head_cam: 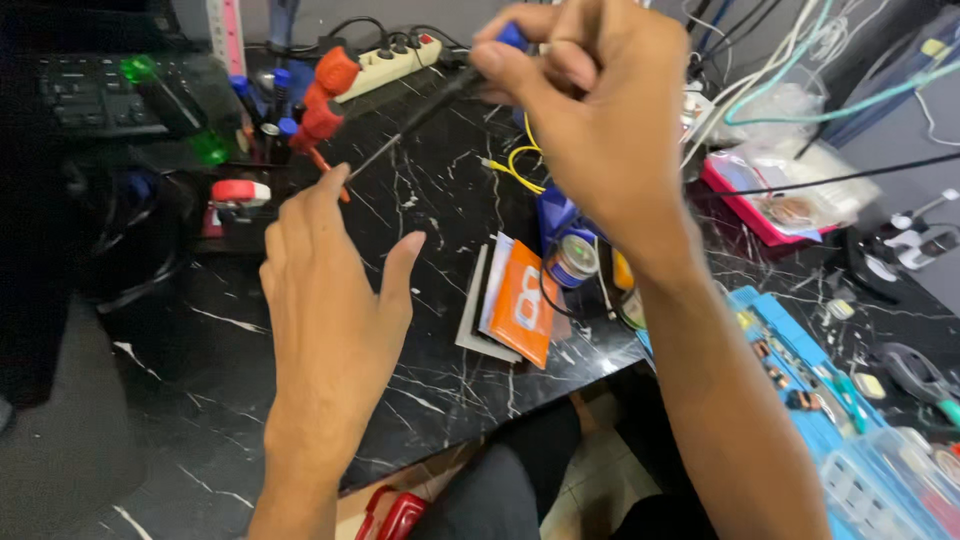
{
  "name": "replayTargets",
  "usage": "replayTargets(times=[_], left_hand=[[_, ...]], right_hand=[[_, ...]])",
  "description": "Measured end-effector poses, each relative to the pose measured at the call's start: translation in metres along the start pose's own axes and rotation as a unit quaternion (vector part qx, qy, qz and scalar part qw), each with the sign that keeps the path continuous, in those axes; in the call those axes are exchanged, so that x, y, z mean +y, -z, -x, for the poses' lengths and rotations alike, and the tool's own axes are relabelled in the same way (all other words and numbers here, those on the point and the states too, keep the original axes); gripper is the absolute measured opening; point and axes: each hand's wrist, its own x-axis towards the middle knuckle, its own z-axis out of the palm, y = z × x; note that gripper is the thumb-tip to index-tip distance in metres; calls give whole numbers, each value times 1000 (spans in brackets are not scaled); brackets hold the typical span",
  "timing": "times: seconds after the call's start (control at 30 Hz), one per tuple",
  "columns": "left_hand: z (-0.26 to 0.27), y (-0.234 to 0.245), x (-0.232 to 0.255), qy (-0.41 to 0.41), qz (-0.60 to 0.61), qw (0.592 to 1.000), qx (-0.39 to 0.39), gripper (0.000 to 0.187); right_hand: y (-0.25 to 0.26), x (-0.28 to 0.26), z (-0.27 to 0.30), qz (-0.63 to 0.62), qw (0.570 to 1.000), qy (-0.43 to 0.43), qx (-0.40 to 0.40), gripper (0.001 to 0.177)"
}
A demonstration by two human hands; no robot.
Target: The person uses tweezers to pick up small screws and fasteners from a cluttered workbench and places them into a compartmentalized plastic organizer box. They sort the items into different sections of the box and occasionally move the box to access more parts.
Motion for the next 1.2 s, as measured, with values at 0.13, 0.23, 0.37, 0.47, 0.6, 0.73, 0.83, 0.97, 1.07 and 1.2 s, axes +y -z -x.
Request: replayTargets(times=[0.13, 0.23, 0.37, 0.47, 0.6, 0.73, 0.83, 0.97, 1.07, 1.2], left_hand=[[-5, 5, -33, 62, -6, 998, -1, 86], [-8, 4, -56, 81, -11, 997, -8, 80], [-10, -11, -77, 73, -40, 996, 15, 74], [-10, -20, -82, 81, -90, 993, 12, 73], [-3, -25, -87, 96, -146, 984, -17, 74], [-4, -19, -90, 110, -132, 984, -35, 71], [-7, -17, -91, 109, -121, 987, -8, 68], [-7, -16, -94, 128, -142, 981, 6, 73], [-14, -12, -91, 140, -110, 984, 18, 83], [-18, -10, -93, 154, -166, 974, 0, 99]], right_hand=[[-70, 38, -47, 115, 985, 130, -15, 58], [-112, 68, -71, 144, 974, 168, -54, 65], [-159, 109, -84, 144, 960, 201, -135, 39], [-194, 148, -83, 132, 967, 122, -180, 43], [-221, 174, -72, 216, 952, 128, -173, 52], [-234, 169, -70, 230, 937, 30, -261, 19], [-239, 182, -67, 336, 903, 108, -245, 41], [-227, 160, -62, 224, 942, 27, -249, 35], [-219, 154, -61, 154, 967, 0, -202, 45], [-206, 140, -63, 122, 973, -38, -194, 52]])
